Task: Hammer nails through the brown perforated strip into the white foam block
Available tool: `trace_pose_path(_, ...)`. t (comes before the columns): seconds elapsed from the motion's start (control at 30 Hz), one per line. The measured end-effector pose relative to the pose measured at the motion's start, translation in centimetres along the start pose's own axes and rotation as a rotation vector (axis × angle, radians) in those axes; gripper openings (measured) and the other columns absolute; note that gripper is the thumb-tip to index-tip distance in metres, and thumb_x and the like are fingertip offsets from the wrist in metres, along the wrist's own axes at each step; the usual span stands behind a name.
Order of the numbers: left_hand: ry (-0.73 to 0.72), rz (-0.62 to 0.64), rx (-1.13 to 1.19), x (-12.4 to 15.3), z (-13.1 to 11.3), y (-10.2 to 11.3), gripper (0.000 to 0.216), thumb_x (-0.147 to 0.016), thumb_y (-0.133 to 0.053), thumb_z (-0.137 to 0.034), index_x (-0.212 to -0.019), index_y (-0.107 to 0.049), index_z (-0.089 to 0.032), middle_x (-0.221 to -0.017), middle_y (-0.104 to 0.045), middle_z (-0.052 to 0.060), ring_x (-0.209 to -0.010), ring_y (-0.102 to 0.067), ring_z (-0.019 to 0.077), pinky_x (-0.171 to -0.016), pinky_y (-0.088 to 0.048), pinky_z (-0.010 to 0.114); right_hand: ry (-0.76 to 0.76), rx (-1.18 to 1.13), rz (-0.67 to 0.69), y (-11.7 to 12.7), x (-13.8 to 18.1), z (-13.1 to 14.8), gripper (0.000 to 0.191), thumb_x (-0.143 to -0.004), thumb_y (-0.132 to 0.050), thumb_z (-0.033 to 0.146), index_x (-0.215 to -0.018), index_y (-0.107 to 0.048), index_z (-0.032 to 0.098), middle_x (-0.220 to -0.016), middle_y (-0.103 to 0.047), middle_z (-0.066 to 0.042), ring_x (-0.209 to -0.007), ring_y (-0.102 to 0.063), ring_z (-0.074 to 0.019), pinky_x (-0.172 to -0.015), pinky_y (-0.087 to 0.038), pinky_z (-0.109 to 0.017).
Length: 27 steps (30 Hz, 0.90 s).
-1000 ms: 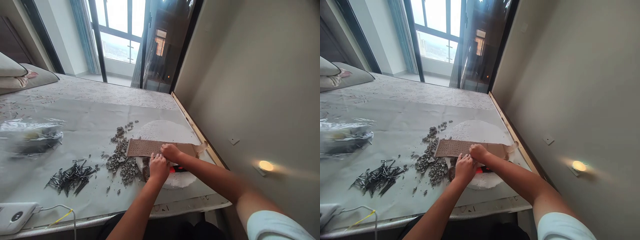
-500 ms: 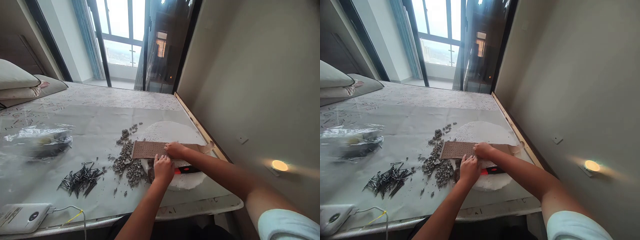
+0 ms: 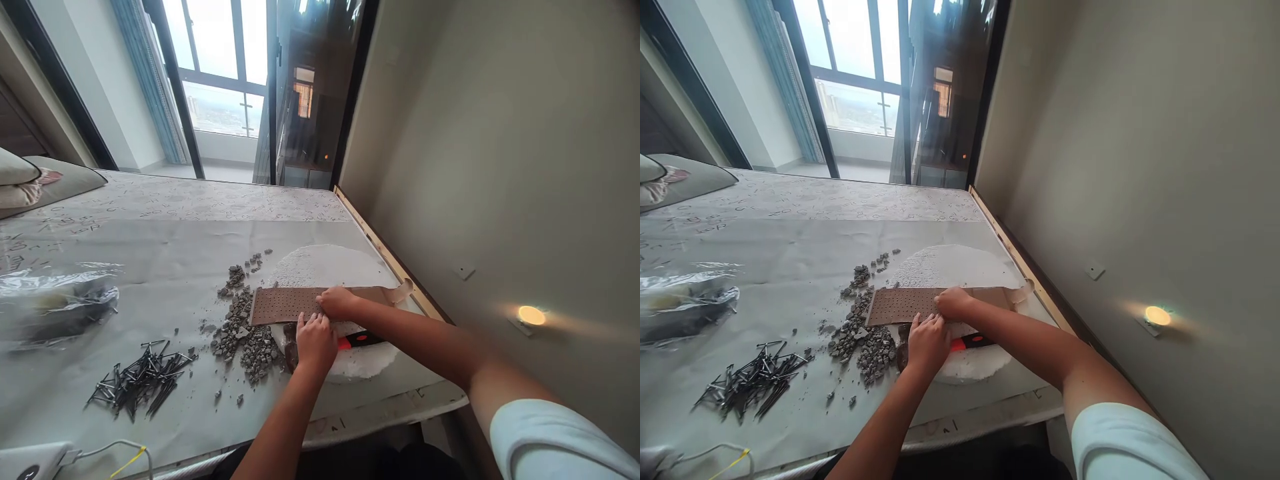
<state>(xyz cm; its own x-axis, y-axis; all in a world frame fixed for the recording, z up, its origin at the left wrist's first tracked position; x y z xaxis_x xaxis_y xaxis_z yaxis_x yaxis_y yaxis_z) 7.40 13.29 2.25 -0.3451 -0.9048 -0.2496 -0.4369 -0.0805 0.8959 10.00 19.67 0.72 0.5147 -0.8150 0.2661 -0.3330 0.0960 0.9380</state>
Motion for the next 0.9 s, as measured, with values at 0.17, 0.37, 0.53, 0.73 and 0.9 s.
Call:
trace_pose_path(0.17, -0.004, -0.010, -0.015, -0.1, -0.1, 0.2, 0.025, -0.079, -0.044, -0.019, -0.089, -0.066, -0.016, -0.100, -0.069, 0.012, -0.107, -0.058, 0.0249, -0.106, -0.025, 0.046, 0.061, 0.003, -0.033, 0.2, -0.1, 0.5, 0.019, -0.085, -0.047, 0.015, -0.096, -0.062, 0.008, -0.091, -0.068, -0.016, -0.089, -0.066, -0.0240, -0.070, -0.050, -0.030)
trace_pose_path(0.37, -0.025, -0.035, -0.017, -0.2, -0.4, 0.6, 0.025, -0.080, -0.045, -0.021, -0.090, -0.067, -0.017, -0.100, -0.069, 0.012, -0.103, -0.060, 0.0244, -0.106, -0.026, 0.046, 0.034, -0.013, -0.060, 0.8, 0.0, 0.2, 0.023, -0.087, -0.045, 0.019, -0.106, -0.056, 0.010, -0.095, -0.068, -0.017, -0.089, -0.066, -0.0237, -0.066, -0.051, -0.030)
trace_pose_path(0.53, -0.036, -0.033, -0.025, -0.4, -0.4, 0.6, 0.029, -0.082, -0.042, -0.021, -0.096, -0.066, -0.016, -0.099, -0.069, 0.012, -0.103, -0.060, 0.0255, -0.106, -0.025, 0.047, -0.025, -0.029, -0.012, 0.9, 0.1, -0.5, 0.018, -0.083, -0.050, 0.019, -0.091, -0.062, 0.009, -0.087, -0.069, -0.018, -0.083, -0.067, -0.0242, -0.064, -0.051, -0.030)
trace_pose_path(0.73, -0.044, -0.047, -0.026, -0.5, -0.5, 0.7, 0.026, -0.082, -0.043, -0.021, -0.092, -0.066, -0.016, -0.098, -0.069, 0.013, -0.102, -0.061, 0.0263, -0.105, -0.026, 0.048, -0.013, -0.051, -0.032, 1.1, 0.0, -0.7, 0.022, -0.082, -0.051, 0.021, -0.098, -0.062, 0.010, -0.093, -0.069, -0.016, -0.085, -0.067, -0.0232, -0.066, -0.052, -0.030)
trace_pose_path(0.9, -0.034, -0.037, -0.031, -0.5, -0.5, 0.7, 0.026, -0.081, -0.043, -0.020, -0.094, -0.066, -0.017, -0.098, -0.069, 0.012, -0.102, -0.061, 0.0256, -0.105, -0.026, 0.047, -0.037, -0.050, -0.012, 1.2, -0.1, -0.8, 0.017, -0.082, -0.051, 0.019, -0.088, -0.064, 0.011, -0.089, -0.070, -0.015, -0.083, -0.068, -0.0240, -0.064, -0.052, -0.031)
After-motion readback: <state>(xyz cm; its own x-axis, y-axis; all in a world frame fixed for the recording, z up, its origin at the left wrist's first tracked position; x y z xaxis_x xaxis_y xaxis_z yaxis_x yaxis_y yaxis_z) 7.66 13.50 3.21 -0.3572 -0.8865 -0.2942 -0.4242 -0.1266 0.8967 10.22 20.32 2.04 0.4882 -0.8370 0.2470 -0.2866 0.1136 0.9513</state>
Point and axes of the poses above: each hand's wrist, its own x-axis away from the middle knuckle, its own y-axis out of the back of the hand, z = x × y, the point moved 10 cm from there along -x, towards the middle knuckle
